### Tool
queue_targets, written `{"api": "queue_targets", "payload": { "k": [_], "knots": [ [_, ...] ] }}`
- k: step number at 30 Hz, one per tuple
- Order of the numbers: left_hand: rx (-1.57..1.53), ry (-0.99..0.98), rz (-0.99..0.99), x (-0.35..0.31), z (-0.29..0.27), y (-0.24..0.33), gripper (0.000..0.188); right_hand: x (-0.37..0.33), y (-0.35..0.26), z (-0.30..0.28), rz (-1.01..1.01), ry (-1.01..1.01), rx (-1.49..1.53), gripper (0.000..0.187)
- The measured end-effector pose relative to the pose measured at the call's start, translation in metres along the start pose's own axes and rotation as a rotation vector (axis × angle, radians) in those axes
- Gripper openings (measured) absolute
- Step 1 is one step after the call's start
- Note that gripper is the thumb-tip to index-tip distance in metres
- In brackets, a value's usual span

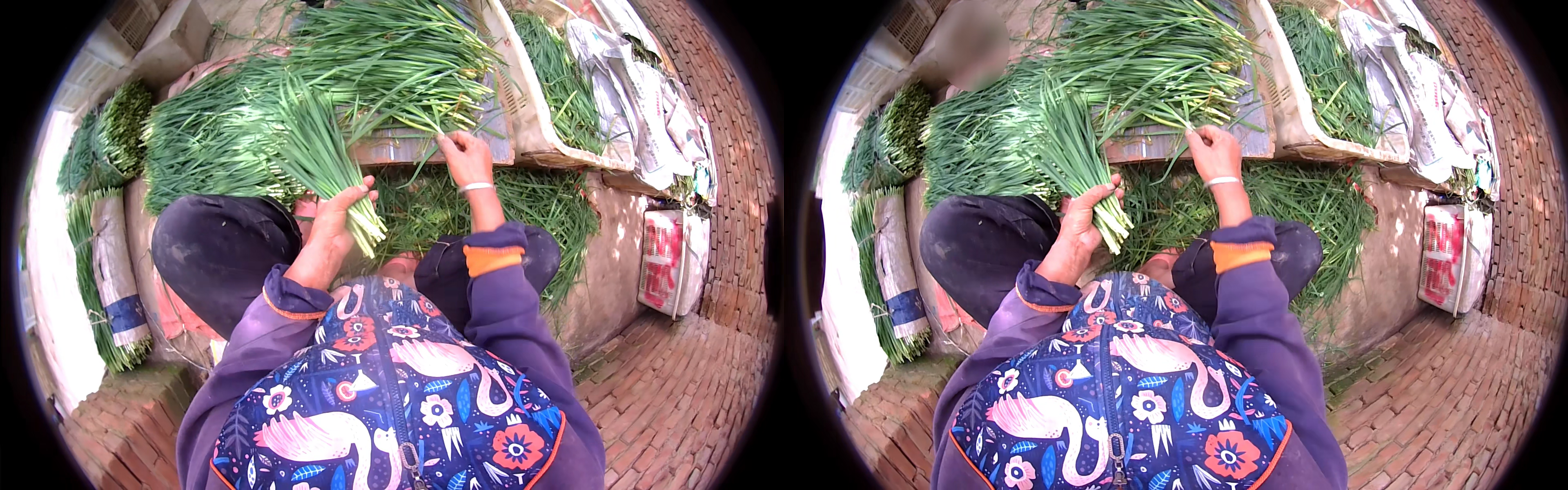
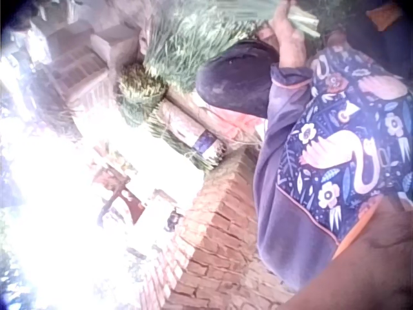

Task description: The person sorts through bunches of green chives, removing individual yellowed or damaged blades by hand and gathering the cleaned chives into a bundle.

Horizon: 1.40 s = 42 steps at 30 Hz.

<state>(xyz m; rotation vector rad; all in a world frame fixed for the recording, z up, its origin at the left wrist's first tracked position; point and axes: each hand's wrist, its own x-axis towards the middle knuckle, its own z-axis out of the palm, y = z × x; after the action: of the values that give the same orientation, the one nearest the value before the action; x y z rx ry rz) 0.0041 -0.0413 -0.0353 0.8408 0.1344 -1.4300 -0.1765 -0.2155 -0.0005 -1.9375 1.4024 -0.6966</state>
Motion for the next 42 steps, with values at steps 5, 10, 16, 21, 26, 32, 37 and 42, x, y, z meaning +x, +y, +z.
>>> {"api": "queue_targets", "payload": {
  "k": [5,10,16,21,26,32,37,42],
  "knots": [
    [0.029,-0.009,-0.013,-0.007,0.009,-0.003,0.037,-0.083,-0.021,-0.003,0.149,-0.005,0.093,0.024],
    [0.071,-0.001,-0.062,-0.003,0.008,-0.010,0.028,-0.107,0.008,0.027,0.260,0.199,0.653,0.020],
    [0.099,0.023,-0.050,-0.010,0.005,-0.007,0.026,-0.087,0.016,0.034,0.478,0.209,1.115,0.018],
    [0.082,0.046,-0.115,-0.015,0.012,-0.009,0.023,-0.071,0.022,0.035,0.170,0.291,0.746,0.015],
    [0.001,0.013,-0.154,-0.019,0.017,-0.003,0.024,-0.073,-0.004,0.022,-0.057,0.278,0.201,0.014],
    [0.009,-0.009,-0.128,-0.018,0.033,-0.004,0.025,-0.125,-0.058,0.010,-0.396,0.113,-0.199,0.015],
    [0.075,-0.001,-0.198,-0.014,0.027,-0.006,0.017,-0.138,-0.062,0.005,-0.493,0.036,-0.253,0.017],
    [-0.026,-0.047,-0.207,-0.018,0.018,-0.008,0.021,-0.143,-0.066,-0.001,-0.490,-0.110,-0.219,0.018]
  ]
}}
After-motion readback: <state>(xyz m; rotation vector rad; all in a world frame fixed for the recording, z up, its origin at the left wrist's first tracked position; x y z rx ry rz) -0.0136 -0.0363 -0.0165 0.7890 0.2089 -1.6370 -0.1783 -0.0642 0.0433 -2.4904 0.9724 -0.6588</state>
